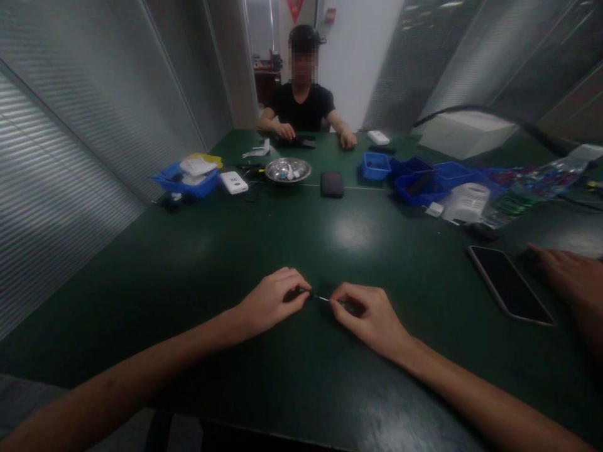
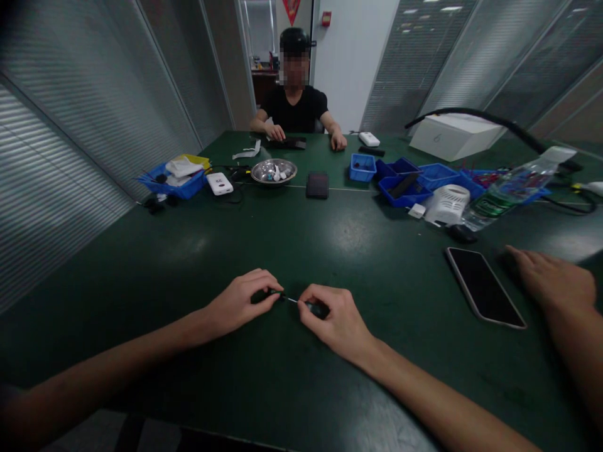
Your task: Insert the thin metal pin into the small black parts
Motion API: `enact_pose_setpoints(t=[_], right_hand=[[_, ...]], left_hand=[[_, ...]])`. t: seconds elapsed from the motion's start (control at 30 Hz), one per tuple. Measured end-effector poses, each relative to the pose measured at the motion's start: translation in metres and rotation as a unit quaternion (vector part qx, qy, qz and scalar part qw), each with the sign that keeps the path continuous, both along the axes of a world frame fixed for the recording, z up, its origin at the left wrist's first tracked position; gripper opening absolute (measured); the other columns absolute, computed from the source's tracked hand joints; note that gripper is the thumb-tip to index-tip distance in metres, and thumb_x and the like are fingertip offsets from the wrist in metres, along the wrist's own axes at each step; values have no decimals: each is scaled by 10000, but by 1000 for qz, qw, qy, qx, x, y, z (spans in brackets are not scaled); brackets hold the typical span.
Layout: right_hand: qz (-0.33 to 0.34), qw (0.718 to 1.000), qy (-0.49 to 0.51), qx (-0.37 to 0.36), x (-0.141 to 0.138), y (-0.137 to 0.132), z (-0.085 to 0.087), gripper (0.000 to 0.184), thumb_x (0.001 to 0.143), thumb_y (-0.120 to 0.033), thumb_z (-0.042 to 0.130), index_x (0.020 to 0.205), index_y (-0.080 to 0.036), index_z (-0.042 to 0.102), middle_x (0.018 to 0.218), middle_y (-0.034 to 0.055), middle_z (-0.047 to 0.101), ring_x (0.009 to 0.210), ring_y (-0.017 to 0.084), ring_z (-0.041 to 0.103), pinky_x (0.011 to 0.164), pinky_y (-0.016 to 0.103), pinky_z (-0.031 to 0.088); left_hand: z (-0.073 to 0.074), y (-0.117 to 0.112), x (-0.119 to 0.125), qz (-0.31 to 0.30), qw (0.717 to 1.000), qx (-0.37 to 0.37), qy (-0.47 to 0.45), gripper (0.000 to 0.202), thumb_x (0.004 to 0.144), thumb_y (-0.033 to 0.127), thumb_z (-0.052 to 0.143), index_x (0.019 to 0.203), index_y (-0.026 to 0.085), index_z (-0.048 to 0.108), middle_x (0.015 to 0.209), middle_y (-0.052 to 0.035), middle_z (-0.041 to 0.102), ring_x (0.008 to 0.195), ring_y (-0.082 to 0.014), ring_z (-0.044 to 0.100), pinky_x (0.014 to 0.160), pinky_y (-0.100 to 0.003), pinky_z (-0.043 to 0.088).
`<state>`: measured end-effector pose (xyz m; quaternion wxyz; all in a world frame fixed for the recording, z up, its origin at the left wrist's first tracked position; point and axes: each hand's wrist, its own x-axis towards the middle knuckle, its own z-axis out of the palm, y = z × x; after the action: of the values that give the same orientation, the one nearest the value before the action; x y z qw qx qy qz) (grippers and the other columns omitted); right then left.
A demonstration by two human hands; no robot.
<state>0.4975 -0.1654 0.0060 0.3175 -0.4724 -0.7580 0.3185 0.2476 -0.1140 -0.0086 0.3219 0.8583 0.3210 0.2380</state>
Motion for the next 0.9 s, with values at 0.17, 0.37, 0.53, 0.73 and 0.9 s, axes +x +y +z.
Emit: enact_pose_setpoints(t=[0.17, 0.37, 0.53, 0.73, 0.9], right_hand=[[13, 1000, -14, 9, 1, 0, 0, 116, 913, -182, 611, 832, -196, 694, 763, 3, 689, 675, 153, 639, 633, 254, 448], [22, 999, -29, 14, 4, 1, 0, 119, 919, -178, 603, 841, -197, 691, 759, 3, 677, 668, 151, 629, 636, 259, 443], [21, 999, -29, 19, 4, 2, 1, 128, 925, -195, 600, 840, -196, 696, 757, 9, 683, 661, 153, 626, 622, 260, 445], [28, 999, -27, 20, 6, 3, -2, 123, 924, -188, 603, 854, -195, 703, 778, 10, 691, 683, 155, 639, 646, 265, 453], [33, 999, -29, 26, 7, 4, -4, 129, 929, -195, 593, 861, -195, 703, 778, 12, 692, 684, 156, 637, 655, 271, 454]], left_hand=[[2, -8, -5, 14, 1000, 9, -3, 299, 934, 195, 656, 1232, 203, 637, 1163, -80, 664, 1073, -213, 606, 929, -353, 503], [10, -7, -10, -14, 1000, 12, 16, 226, 924, 191, 651, 1150, 195, 633, 1118, -77, 662, 1038, -214, 604, 894, -353, 505], [13, -4, -8, -61, 997, 48, 29, 217, 953, 194, 594, 1159, 186, 662, 1179, -103, 661, 1114, -244, 588, 980, -405, 475], [21, 3, -19, -113, 990, 70, 42, 336, 903, 142, 604, 1234, 183, 640, 1201, -121, 647, 1136, -254, 569, 1007, -411, 447], [18, 6, -20, -127, 989, 71, 41, 246, 954, 188, 612, 1189, 197, 682, 1134, -113, 665, 1105, -239, 579, 987, -397, 452]])
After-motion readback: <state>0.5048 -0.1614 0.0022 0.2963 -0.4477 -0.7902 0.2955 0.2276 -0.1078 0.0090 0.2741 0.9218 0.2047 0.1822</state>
